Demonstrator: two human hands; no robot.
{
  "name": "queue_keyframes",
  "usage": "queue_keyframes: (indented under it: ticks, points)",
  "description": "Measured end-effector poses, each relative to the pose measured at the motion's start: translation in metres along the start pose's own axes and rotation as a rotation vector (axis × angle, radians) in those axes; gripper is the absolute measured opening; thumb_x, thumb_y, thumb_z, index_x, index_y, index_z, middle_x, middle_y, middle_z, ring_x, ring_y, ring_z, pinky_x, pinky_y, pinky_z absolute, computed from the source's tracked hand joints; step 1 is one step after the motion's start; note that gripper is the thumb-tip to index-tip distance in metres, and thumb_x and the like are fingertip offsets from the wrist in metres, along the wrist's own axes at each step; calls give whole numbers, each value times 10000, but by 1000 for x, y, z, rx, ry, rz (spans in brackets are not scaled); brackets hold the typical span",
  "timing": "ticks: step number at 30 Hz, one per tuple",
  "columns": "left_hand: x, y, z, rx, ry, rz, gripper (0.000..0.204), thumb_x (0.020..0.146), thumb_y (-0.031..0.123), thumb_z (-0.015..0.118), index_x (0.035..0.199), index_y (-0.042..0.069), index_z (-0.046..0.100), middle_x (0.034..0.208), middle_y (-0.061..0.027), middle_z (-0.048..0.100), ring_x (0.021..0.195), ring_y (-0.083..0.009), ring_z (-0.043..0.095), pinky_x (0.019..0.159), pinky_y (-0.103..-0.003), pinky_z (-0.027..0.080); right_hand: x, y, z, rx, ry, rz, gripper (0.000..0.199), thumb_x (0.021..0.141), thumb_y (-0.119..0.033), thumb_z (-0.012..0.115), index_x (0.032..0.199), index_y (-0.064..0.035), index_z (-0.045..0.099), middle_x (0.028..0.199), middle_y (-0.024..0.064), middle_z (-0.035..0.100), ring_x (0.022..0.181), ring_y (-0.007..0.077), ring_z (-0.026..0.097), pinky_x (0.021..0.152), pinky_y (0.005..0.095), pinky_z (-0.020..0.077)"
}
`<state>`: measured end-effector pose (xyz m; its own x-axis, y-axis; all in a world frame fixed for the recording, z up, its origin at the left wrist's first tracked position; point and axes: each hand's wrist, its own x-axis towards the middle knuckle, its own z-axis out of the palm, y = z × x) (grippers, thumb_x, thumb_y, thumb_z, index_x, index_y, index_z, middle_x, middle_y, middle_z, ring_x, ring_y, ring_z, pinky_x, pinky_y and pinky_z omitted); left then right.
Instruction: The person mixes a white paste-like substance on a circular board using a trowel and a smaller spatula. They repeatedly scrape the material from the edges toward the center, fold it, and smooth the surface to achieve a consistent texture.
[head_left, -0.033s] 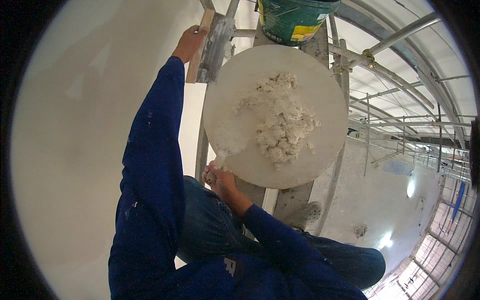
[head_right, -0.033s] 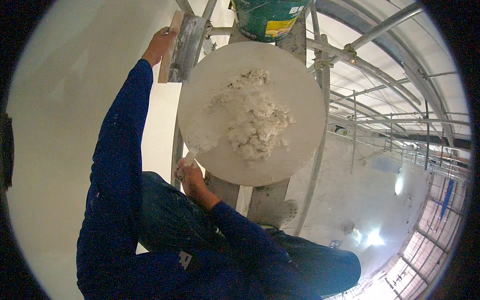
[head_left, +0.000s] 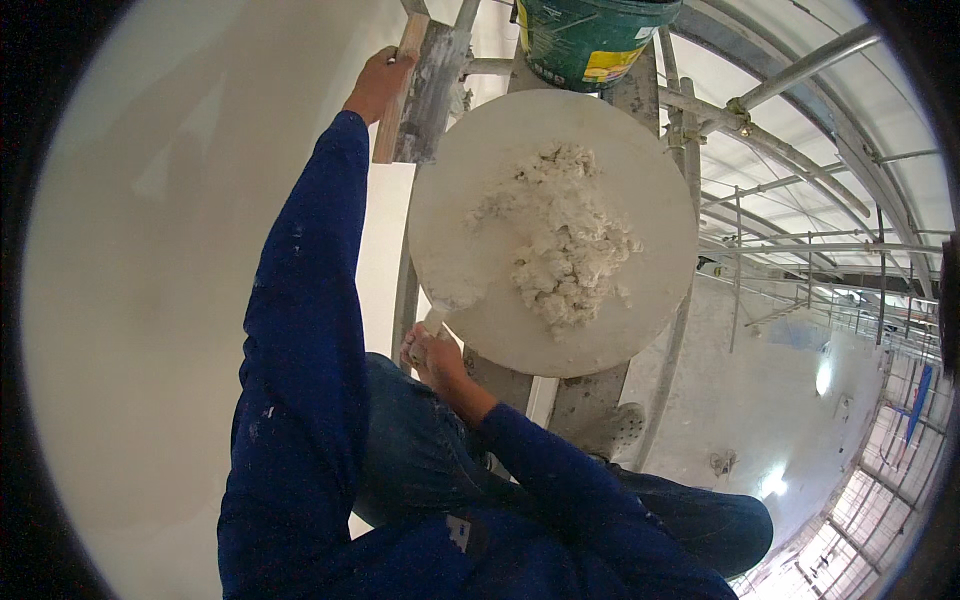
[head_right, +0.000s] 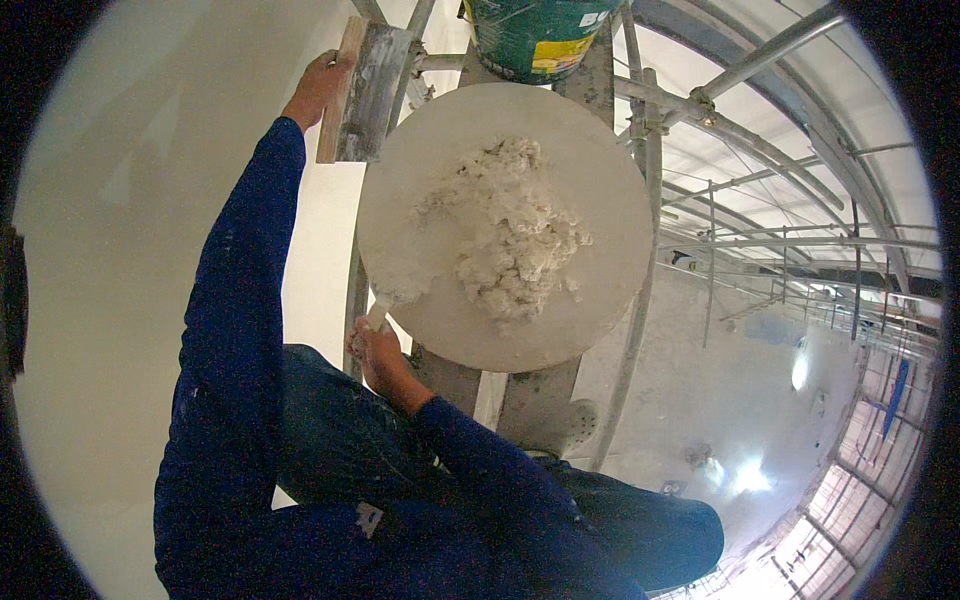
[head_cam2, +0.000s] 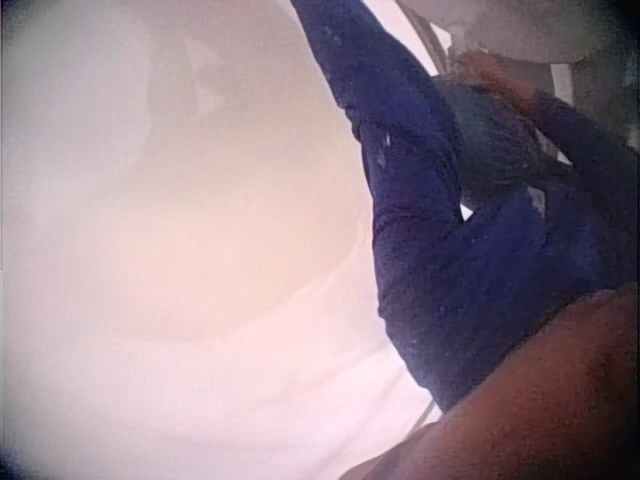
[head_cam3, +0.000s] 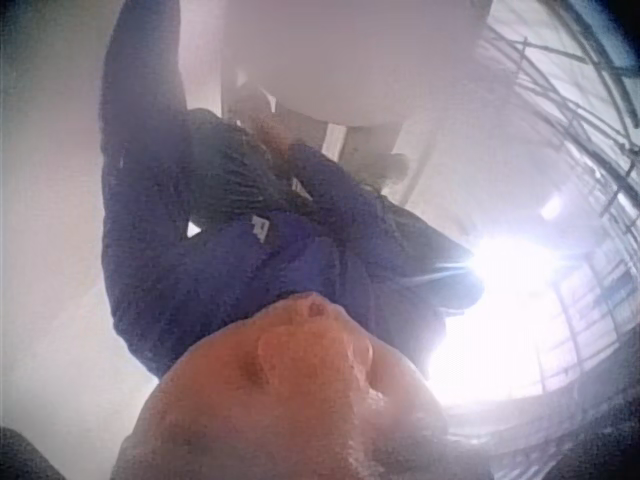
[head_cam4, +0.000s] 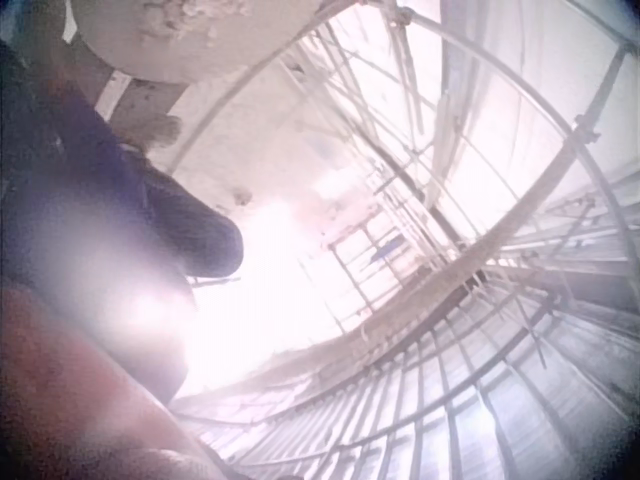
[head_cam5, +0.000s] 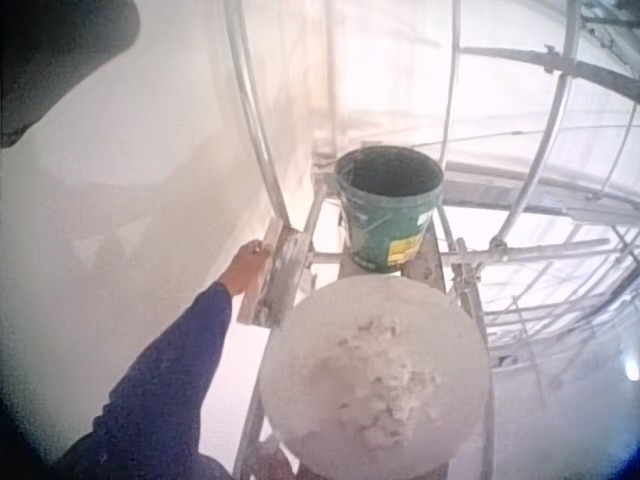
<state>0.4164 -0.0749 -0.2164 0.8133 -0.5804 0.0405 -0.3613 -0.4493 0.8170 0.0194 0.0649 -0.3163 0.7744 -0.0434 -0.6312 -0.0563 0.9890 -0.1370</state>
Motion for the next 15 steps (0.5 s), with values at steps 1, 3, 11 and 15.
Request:
queue_keyframes:
  ticks: [1, 3, 11, 15]
  points:
    - [-3, 13, -1, -21, -17, 2, 528, 920, 425, 580, 1158, -46, 560, 996, -125, 633, 862, -192, 592, 772, -323, 489, 17, 8, 2, 1, 27, -25, 91, 907, -88, 520, 998, -92, 519, 924, 39, 560, 778, 192, 560, 712, 357, 462]
    - [-9, 32, -4, -34, -15, 12, 506, 929, 423, 566, 1131, -40, 573, 960, -111, 630, 835, -183, 587, 760, -317, 488, 55, 4, 3, 167, 13, -69, 82, 907, -113, 540, 988, -105, 522, 910, 39, 566, 770, 189, 563, 708, 360, 473]
    - [-13, 71, -6, -97, 42, 114, 476, 929, 412, 565, 1113, -27, 584, 896, -95, 624, 781, -172, 562, 727, -321, 468, 130, -131, 89, 721, -73, -346, 115, 944, -170, 556, 926, -58, 537, 854, 62, 557, 812, 210, 543, 779, 357, 458]
    - [-23, 52, -36, 26, 20, 121, 492, 928, 420, 564, 1135, -26, 582, 949, -115, 631, 830, -188, 572, 767, -325, 469, 60, -160, 86, 1068, -446, -243, 107, 937, -112, 535, 913, -9, 523, 838, 83, 531, 773, 216, 515, 745, 355, 452]
